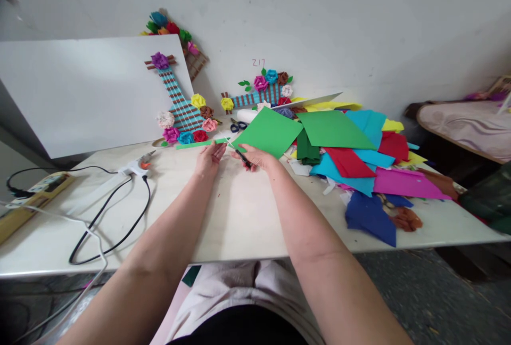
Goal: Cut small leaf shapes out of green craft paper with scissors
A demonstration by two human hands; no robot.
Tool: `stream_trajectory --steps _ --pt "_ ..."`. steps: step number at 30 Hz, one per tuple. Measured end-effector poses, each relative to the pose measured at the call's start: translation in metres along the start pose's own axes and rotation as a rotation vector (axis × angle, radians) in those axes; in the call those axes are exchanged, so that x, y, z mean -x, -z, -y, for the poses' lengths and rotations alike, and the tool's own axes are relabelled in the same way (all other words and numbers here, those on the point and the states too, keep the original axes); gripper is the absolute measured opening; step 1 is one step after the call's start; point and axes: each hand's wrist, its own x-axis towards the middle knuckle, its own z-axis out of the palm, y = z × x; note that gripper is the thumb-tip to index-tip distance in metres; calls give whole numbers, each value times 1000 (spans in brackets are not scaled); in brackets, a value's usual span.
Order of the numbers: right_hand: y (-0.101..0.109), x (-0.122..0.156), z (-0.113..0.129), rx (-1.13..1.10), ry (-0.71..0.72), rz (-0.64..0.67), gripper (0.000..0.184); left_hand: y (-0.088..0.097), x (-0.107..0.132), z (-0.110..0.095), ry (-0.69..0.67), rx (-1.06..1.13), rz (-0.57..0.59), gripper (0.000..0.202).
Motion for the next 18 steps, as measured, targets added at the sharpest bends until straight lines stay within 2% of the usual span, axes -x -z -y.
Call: stream_trajectory --steps 9,18 --pt "-12 -3 3 -44 -6 -49 67 -1 0 4 21 -19 13 19" --pt "-15 -4 3 -78 -6 -73 61 -2 0 5 39 -7 13 22"
